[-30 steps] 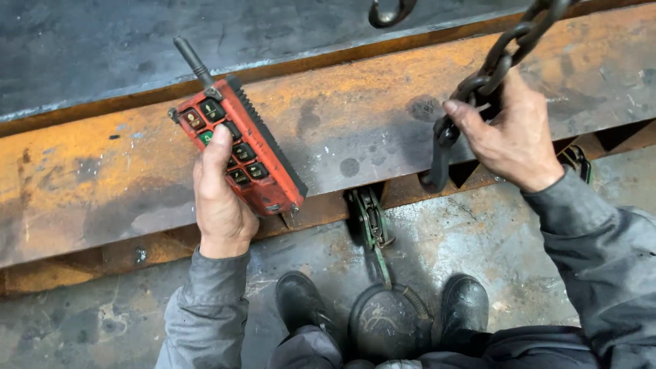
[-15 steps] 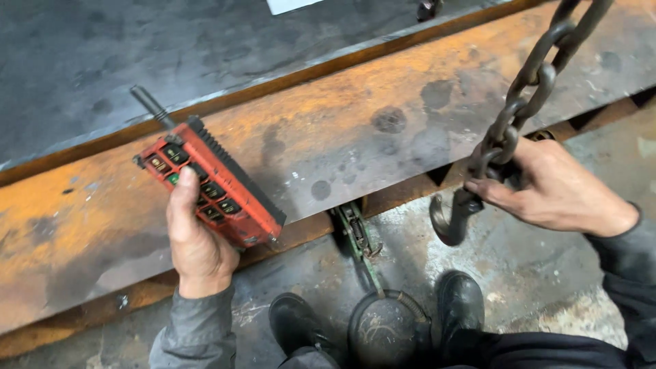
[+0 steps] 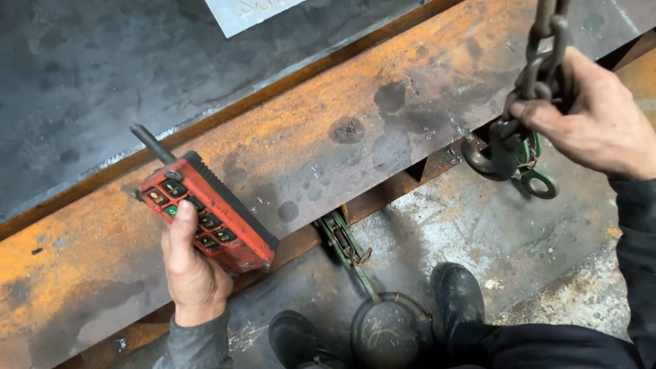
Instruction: The person uses an overhead crane and manual force to reposition and rotate large metal structural components on a fabrication floor.
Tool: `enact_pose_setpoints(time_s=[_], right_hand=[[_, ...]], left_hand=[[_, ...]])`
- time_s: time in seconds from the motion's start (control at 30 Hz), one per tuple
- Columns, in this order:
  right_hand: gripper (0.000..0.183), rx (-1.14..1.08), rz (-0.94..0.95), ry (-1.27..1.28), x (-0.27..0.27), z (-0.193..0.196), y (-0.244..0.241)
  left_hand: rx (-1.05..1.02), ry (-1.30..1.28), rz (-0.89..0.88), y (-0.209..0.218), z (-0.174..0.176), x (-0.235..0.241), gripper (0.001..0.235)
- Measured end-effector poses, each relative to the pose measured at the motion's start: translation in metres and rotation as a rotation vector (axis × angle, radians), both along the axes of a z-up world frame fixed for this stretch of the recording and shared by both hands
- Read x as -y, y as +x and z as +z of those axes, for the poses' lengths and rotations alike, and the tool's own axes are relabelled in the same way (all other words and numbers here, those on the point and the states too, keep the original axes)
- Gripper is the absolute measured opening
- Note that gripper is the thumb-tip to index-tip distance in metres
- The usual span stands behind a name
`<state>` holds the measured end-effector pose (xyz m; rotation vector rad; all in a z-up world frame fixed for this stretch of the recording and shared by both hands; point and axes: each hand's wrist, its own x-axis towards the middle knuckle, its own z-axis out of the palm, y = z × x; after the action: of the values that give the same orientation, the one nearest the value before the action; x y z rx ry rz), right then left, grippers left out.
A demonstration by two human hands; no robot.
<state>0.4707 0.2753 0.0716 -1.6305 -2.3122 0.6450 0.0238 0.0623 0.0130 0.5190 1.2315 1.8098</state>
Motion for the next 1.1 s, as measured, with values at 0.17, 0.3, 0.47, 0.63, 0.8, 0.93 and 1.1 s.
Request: enact_pose_setpoints(time_s=[0.17, 0.3, 0.47, 0.63, 0.8, 0.93, 1.1], right_hand=[[0.033, -0.334, -0.036, -0.062, -0.012, -0.019, 0.014], [0.031, -0.402, -0.011, -0.094, -0.016, -0.035, 0.028], [0.029, -0.16, -0.055, -0.142, -0.002, -0.024, 0.024], [0.029, -0.073, -0.083, -0.294, 0.02, -0.022, 0.024], [0.028, -0.076, -0.1, -0.447, 0.033, -0.041, 0.034], [0.03, -0.12, -0.121, -0.451, 0.041, -0.068, 0.054], [0.032, -0.238, -0.215, -0.428, 0.053, -0.121, 0.104]], left_hand=[[0.019, -0.011, 0.004, 0.002, -0.002, -0.006, 0.034], [-0.012, -0.004, -0.023, 0.001, 0.003, -0.014, 0.032], [-0.141, -0.036, -0.128, 0.004, 0.041, -0.048, 0.032], [-0.216, 0.104, -0.179, 0.018, 0.079, -0.095, 0.034], [-0.227, 0.188, -0.178, 0.043, 0.095, -0.117, 0.033], [-0.176, 0.146, -0.177, 0.062, 0.081, -0.109, 0.034], [-0.05, 0.006, -0.188, 0.069, 0.045, -0.088, 0.035]])
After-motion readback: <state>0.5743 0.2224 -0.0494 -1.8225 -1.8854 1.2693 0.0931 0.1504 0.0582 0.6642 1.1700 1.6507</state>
